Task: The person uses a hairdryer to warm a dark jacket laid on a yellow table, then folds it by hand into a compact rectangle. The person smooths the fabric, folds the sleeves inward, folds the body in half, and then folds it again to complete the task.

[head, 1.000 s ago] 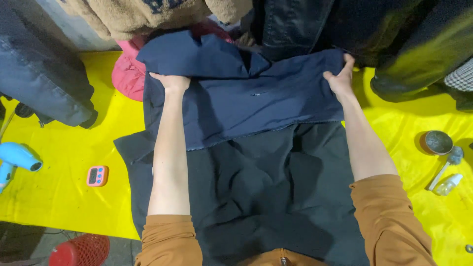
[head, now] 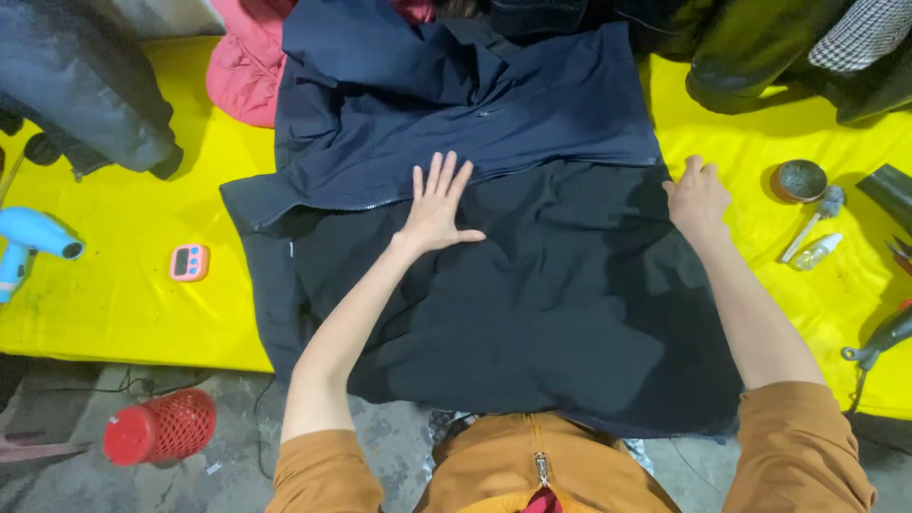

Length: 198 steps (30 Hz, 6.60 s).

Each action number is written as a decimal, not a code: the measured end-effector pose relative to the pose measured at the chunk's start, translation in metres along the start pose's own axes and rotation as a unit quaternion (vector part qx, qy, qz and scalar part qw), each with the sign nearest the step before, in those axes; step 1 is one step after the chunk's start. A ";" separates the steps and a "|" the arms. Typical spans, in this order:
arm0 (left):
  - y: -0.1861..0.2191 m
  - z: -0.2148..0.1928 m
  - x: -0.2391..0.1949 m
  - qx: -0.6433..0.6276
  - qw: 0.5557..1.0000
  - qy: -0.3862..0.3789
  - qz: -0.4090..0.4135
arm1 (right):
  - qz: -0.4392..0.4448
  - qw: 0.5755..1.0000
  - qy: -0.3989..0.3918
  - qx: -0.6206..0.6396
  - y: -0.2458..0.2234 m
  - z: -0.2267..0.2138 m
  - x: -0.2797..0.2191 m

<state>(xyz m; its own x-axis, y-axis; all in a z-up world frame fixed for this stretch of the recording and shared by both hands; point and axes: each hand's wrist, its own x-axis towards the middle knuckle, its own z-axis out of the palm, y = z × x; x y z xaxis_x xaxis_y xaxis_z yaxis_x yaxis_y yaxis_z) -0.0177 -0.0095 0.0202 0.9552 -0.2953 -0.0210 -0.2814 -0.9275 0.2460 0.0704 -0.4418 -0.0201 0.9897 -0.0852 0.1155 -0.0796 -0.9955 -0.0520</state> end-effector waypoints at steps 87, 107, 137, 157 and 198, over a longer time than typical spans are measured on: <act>-0.177 -0.086 0.178 0.314 0.933 -0.086 -0.151 | -0.191 0.961 0.175 0.099 -0.135 0.048 0.018; -0.155 -0.034 0.188 0.295 0.951 0.091 0.028 | -0.209 0.948 0.218 0.104 -0.135 0.042 0.016; -0.275 -0.040 0.159 0.364 0.924 0.117 0.006 | -0.186 0.952 0.238 0.052 -0.138 0.044 0.018; -0.155 -0.047 -0.057 0.125 0.958 0.042 -0.256 | -0.234 0.928 0.286 0.037 -0.128 0.065 0.031; 0.016 0.040 -0.375 -0.515 0.651 0.215 -0.514 | -0.443 0.861 -0.139 0.206 0.032 -0.028 -0.263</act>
<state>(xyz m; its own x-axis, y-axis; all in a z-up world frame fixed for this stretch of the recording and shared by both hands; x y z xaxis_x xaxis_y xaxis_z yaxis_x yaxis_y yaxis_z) -0.3841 0.0768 -0.0071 0.5894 0.6572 -0.4698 0.5274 0.1275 0.8400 -0.1958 -0.4527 -0.0247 0.6347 0.7710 0.0522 0.7146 -0.5599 -0.4193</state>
